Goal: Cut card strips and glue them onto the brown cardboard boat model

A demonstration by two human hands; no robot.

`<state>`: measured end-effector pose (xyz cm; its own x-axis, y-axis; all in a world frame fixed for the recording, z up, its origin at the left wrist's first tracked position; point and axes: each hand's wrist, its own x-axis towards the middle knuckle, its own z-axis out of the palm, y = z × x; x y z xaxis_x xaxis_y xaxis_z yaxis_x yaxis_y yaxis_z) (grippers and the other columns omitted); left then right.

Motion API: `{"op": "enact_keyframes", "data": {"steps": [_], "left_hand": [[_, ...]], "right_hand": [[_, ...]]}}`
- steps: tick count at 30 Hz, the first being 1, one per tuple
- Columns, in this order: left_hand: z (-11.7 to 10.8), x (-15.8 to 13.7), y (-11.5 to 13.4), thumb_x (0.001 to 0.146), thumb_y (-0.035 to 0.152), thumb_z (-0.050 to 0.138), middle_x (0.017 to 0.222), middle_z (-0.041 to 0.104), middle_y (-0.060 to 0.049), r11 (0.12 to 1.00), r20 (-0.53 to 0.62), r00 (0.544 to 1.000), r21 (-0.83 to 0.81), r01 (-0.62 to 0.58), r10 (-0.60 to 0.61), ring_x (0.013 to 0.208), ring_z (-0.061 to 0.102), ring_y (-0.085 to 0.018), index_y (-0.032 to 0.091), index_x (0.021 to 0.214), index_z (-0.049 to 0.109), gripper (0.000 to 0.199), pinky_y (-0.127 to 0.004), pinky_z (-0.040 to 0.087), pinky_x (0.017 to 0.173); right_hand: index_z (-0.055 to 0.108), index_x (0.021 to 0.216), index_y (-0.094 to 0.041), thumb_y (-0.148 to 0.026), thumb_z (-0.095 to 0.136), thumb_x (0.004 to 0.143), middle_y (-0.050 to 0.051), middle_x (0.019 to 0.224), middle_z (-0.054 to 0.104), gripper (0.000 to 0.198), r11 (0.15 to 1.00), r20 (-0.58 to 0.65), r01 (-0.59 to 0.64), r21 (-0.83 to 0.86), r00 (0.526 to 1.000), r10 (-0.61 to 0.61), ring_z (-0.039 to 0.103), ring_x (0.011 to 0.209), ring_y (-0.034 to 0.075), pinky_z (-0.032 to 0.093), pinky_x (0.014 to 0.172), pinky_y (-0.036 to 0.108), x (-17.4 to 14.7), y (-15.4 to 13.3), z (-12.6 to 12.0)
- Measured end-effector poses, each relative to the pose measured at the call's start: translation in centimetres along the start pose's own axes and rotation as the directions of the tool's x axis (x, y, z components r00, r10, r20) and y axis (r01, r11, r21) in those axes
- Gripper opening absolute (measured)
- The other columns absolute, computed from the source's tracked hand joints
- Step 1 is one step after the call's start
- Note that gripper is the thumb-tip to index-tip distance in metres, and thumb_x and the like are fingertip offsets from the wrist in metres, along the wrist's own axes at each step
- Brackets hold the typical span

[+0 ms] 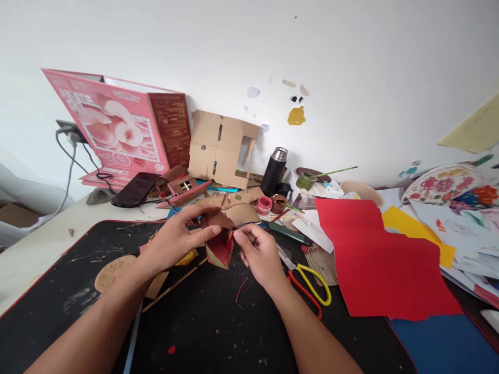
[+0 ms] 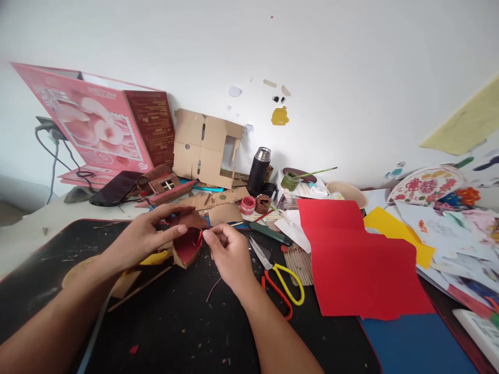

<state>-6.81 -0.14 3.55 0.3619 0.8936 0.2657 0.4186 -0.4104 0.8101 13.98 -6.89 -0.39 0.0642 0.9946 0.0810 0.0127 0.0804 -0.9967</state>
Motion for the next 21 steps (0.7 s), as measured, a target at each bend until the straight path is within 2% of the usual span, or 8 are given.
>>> {"op": "enact_keyframes", "data": {"steps": [5,13,21], "left_hand": [[-0.03,-0.02,-0.06,0.081,0.079,0.075,0.137,0.079,-0.011,1.0,0.013,1.0,-0.019,-0.008,0.008,0.125,0.073,-0.038,0.026,0.133,0.077,0.074,-0.048,0.061,0.106],[0.08,-0.14,-0.16,0.082,0.077,0.076,0.138,0.078,-0.01,1.0,0.0,1.0,-0.028,-0.009,0.009,0.128,0.072,-0.037,0.027,0.134,0.077,0.072,-0.047,0.06,0.108],[-0.48,0.1,0.41,0.084,0.079,0.072,0.135,0.08,-0.008,1.0,-0.017,1.0,-0.003,0.012,-0.012,0.121,0.075,-0.037,0.028,0.136,0.076,0.073,-0.047,0.062,0.102]], "right_hand": [[0.065,0.086,-0.021,-0.069,0.073,0.091,-0.007,0.057,0.051,0.049,1.0,0.006,-0.008,0.003,1.0,0.008,0.044,0.046,0.011,0.031,0.044,0.024,0.01,-0.03,0.08],[0.064,0.085,-0.022,-0.072,0.073,0.09,-0.006,0.055,0.051,0.051,1.0,-0.003,-0.011,0.017,1.0,0.011,0.043,0.045,0.011,0.031,0.043,0.024,0.01,-0.3,0.12],[0.062,0.083,-0.022,-0.07,0.07,0.092,-0.008,0.051,0.049,0.05,0.999,-0.033,-0.002,0.041,0.999,0.004,0.041,0.041,0.01,0.03,0.042,0.023,0.07,-0.54,0.16]]}}
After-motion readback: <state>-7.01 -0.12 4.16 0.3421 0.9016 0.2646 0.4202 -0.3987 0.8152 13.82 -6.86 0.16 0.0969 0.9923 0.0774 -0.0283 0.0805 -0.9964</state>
